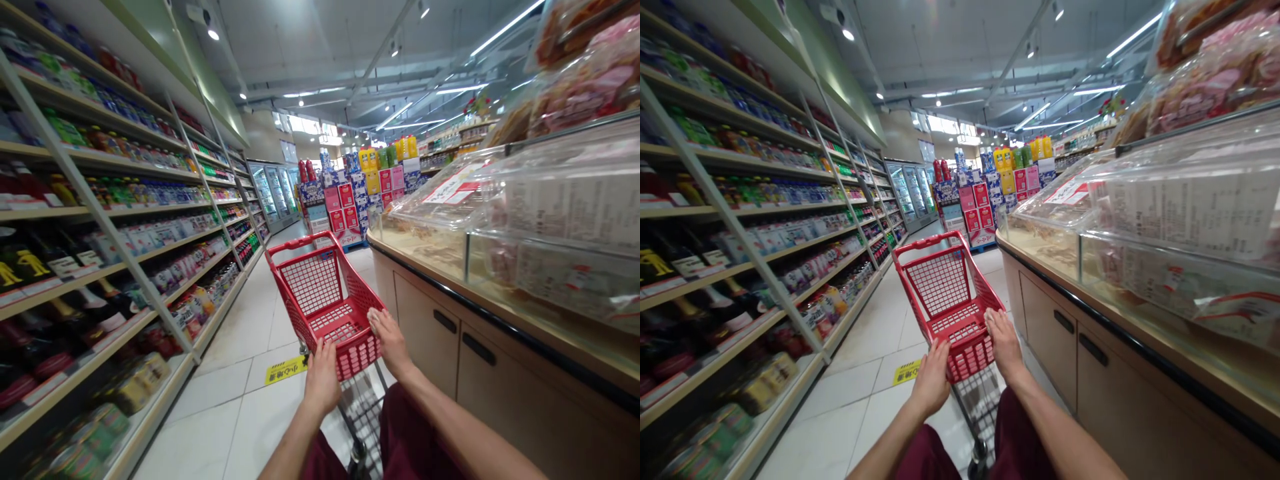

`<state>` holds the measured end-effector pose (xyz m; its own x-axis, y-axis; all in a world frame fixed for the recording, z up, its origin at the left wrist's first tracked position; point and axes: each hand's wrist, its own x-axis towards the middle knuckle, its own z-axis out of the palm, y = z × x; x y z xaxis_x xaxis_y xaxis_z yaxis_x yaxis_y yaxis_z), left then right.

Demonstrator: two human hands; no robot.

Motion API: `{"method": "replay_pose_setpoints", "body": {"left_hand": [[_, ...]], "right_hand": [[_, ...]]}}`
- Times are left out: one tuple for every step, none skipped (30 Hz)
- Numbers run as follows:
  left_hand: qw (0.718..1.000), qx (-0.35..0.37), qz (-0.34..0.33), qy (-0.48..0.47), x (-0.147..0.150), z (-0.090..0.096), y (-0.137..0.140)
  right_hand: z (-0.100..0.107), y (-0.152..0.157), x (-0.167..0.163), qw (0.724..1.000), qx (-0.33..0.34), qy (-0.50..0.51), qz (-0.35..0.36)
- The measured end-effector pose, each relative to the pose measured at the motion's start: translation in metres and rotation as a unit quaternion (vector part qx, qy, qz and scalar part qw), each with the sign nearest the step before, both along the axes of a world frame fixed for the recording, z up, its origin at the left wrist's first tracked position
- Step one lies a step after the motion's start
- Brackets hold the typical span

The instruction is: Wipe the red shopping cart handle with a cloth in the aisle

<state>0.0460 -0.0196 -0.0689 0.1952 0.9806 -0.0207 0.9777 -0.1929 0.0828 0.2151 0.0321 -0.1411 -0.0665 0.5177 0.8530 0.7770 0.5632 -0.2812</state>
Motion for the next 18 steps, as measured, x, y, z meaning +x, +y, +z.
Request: {"method": "replay_pose_setpoints", "body": {"left_hand": [[1.000, 0.000, -0.001, -0.001, 0.000, 0.000, 0.000], [1.000, -0.002, -0.001, -0.003, 0.001, 0.001, 0.000], [1.000, -0.005, -0.003, -0.005, 0.001, 0.002, 0.000], [1.000, -0.009, -0.006, -0.008, 0.001, 0.003, 0.001], [1.000, -0.013, -0.009, -0.010, 0.001, 0.004, 0.001], [1.000, -0.017, -0.011, -0.013, 0.000, 0.006, 0.001], [1.000, -0.020, -0.013, -0.014, -0.001, 0.008, 0.001], [1.000, -0.023, -0.013, -0.015, -0.002, 0.009, 0.001], [0.999, -0.026, -0.010, -0.016, -0.003, 0.010, 0.001], [0.999, -0.028, -0.005, -0.018, -0.004, 0.011, 0.002], [0.999, -0.030, 0.000, -0.021, -0.004, 0.011, 0.002], [0.999, -0.032, 0.002, -0.026, -0.005, 0.011, 0.003], [0.999, -0.032, 0.002, -0.031, -0.005, 0.011, 0.003], [0.999, -0.031, -0.001, -0.034, -0.006, 0.011, 0.004], [0.999, -0.029, -0.004, -0.035, -0.006, 0.010, 0.004], [0.999, -0.028, -0.007, -0.034, -0.006, 0.010, 0.004], [0.999, -0.028, -0.009, -0.031, -0.007, 0.009, 0.004], [0.999, -0.026, -0.008, -0.028, -0.008, 0.009, 0.004]], "right_hand": [[-0.003, -0.001, 0.004, 1.000, 0.005, 0.004, 0.002], [-0.008, -0.003, 0.005, 1.000, 0.009, -0.005, 0.019], [-0.016, -0.006, 0.004, 0.999, 0.010, -0.019, 0.042], [-0.025, -0.010, 0.001, 0.998, 0.007, -0.032, 0.060], [-0.034, -0.015, -0.003, 0.997, -0.001, -0.041, 0.069], [-0.042, -0.020, -0.006, 0.996, -0.011, -0.049, 0.070], [-0.048, -0.024, -0.009, 0.996, -0.023, -0.057, 0.070], [-0.050, -0.029, -0.012, 0.994, -0.034, -0.069, 0.074], [-0.049, -0.033, -0.014, 0.992, -0.043, -0.082, 0.084], [-0.046, -0.036, -0.016, 0.990, -0.046, -0.092, 0.097], [-0.039, -0.038, -0.019, 0.989, -0.041, -0.093, 0.108], [-0.031, -0.039, -0.023, 0.989, -0.032, -0.087, 0.115], [-0.024, -0.040, -0.028, 0.990, -0.019, -0.075, 0.119], [-0.017, -0.039, -0.034, 0.991, -0.004, -0.062, 0.118], [-0.013, -0.038, -0.039, 0.992, 0.008, -0.051, 0.115], [-0.013, -0.036, -0.043, 0.992, 0.015, -0.046, 0.113], [-0.016, -0.035, -0.046, 0.992, 0.013, -0.050, 0.112], [-0.024, -0.035, -0.048, 0.992, 0.003, -0.061, 0.114]]}}
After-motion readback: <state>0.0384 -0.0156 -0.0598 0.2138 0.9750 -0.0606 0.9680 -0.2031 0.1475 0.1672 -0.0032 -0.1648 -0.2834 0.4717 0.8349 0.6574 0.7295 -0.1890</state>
